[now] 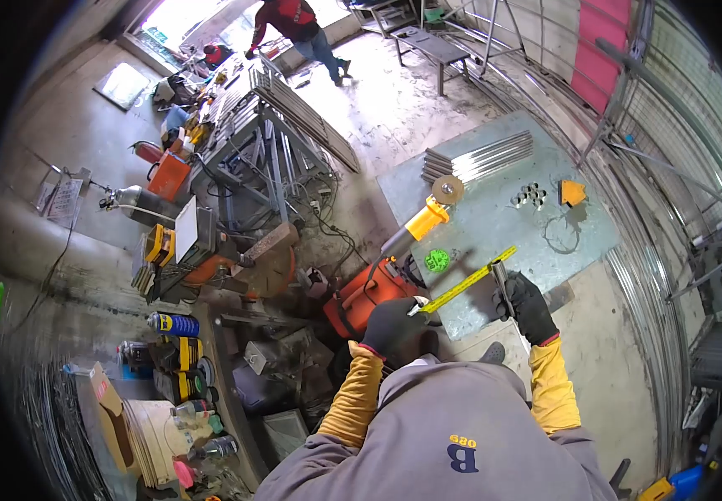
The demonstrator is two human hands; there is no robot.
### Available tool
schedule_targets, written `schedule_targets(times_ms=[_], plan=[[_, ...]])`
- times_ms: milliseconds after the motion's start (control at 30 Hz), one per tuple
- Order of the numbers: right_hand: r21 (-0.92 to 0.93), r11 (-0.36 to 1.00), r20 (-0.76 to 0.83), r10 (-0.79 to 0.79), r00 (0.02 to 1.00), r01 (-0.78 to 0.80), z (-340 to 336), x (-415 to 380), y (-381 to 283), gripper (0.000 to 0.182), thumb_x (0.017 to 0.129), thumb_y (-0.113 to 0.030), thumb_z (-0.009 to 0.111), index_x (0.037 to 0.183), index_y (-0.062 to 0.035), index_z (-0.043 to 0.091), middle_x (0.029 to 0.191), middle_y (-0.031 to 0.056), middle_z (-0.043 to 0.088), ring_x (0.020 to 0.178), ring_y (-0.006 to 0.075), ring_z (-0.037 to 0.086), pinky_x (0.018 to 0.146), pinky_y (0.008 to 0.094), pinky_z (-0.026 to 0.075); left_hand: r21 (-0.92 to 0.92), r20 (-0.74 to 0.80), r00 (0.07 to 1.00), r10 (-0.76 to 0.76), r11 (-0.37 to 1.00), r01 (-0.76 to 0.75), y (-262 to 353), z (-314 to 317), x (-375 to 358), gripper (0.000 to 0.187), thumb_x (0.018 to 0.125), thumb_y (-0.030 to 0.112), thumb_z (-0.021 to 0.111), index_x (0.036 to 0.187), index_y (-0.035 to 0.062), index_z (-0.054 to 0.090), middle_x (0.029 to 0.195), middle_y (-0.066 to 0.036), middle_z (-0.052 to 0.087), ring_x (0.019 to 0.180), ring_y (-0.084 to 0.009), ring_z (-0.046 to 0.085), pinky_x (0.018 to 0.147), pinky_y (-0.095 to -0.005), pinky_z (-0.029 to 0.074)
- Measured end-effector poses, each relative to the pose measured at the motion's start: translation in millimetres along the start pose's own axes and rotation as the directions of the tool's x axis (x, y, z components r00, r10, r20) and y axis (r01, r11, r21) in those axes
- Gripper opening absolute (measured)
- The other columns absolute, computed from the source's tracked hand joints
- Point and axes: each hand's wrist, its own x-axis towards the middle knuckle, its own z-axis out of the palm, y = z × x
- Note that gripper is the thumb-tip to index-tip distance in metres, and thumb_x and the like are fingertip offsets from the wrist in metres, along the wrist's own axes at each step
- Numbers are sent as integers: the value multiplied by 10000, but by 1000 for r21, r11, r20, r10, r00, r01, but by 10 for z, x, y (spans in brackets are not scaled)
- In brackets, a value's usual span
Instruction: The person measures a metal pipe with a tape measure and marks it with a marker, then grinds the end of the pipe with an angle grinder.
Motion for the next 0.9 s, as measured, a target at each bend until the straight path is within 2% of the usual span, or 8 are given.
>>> schedule_targets(times_ms=[67, 133, 200, 233, 267, 467, 700, 900], plan=[[-243, 966, -162, -130, 978, 88, 53, -1, 37, 462, 1142, -394, 610, 1457, -56, 613, 977, 71, 736, 780, 146, 688, 702, 296, 561, 5, 17, 999, 38, 999, -38, -100, 30, 32, 351, 946, 380, 765, 1179, 120, 802, 957, -176, 785, 887, -396, 752, 761, -512, 577], [-803, 465, 42, -580, 813, 373, -85, 101, 229, 625, 1150, -406, 586, 1571, 48, 498, 1251, 116, 701, 909, 192, 698, 790, 333, 579, 41, 57, 997, 54, 998, -57, -169, 35, 63, 330, 937, 358, 774, 1150, 108, 801, 992, -168, 801, 914, -375, 772, 778, -485, 596], [-881, 241, 152, -671, 726, 407, -61, 74, 151, 614, 1128, -365, 630, 1575, 35, 502, 1224, 99, 696, 924, 176, 699, 783, 318, 576, -50, 98, 995, -12, 999, 17, -85, -84, 68, 329, 933, 329, 785, 1131, 68, 814, 1012, -173, 806, 915, -352, 783, 812, -446, 609], [-598, 747, -93, -425, 900, 291, 103, -71, -12, 595, 1120, -327, 647, 1585, 15, 502, 1201, 86, 700, 922, 158, 697, 770, 305, 572, -22, 94, 994, 58, 998, -56, -199, -71, 77, 340, 931, 275, 803, 1166, 30, 813, 1007, -168, 816, 873, -301, 795, 795, -405, 610], [-111, 991, -175, -87, 981, 68, 257, -161, -235, 583, 1112, -289, 664, 1595, -5, 501, 1178, 74, 705, 920, 140, 695, 757, 292, 568, -45, 128, 989, 77, 996, -72, -247, -31, 71, 340, 931, 275, 803, 1166, 30, 813, 1007, -168, 816, 873, -301, 795, 795, -405, 610], [-134, 991, -223, -31, 974, 1, 389, -160, -336, 536, 1091, -180, 690, 1592, -65, 539, 1096, 21, 721, 885, 95, 681, 714, 263, 551, -168, 228, 972, -53, 981, 93, -297, -101, 94, 428, 917, 296, 840, 1264, 50, 797, 993, -154, 823, 817, -271, 797, 740, -395, 587], [-6, 1000, -199, -17, 980, 16, 559, -166, -168, 493, 1085, -154, 693, 1561, -78, 591, 1103, 20, 749, 929, 81, 694, 741, 253, 557, -207, 157, 982, 108, 975, -75, -419, 36, 189, 386, 940, 258, 796, 1239, 14, 796, 892, -140, 811, 710, -182, 758, 716, -352, 578], [-472, 881, -381, -223, 897, 19, 516, -31, 236, 461, 1023, -175, 742, 1468, -72, 679, 1158, 106, 794, 973, 194, 751, 851, 346, 587, -166, 286, 955, 76, 986, -28, -456, 45, 342, 410, 940, 300, 779, 1257, 39, 789, 977, -173, 813, 856, -297, 800, 766, -418, 595]])
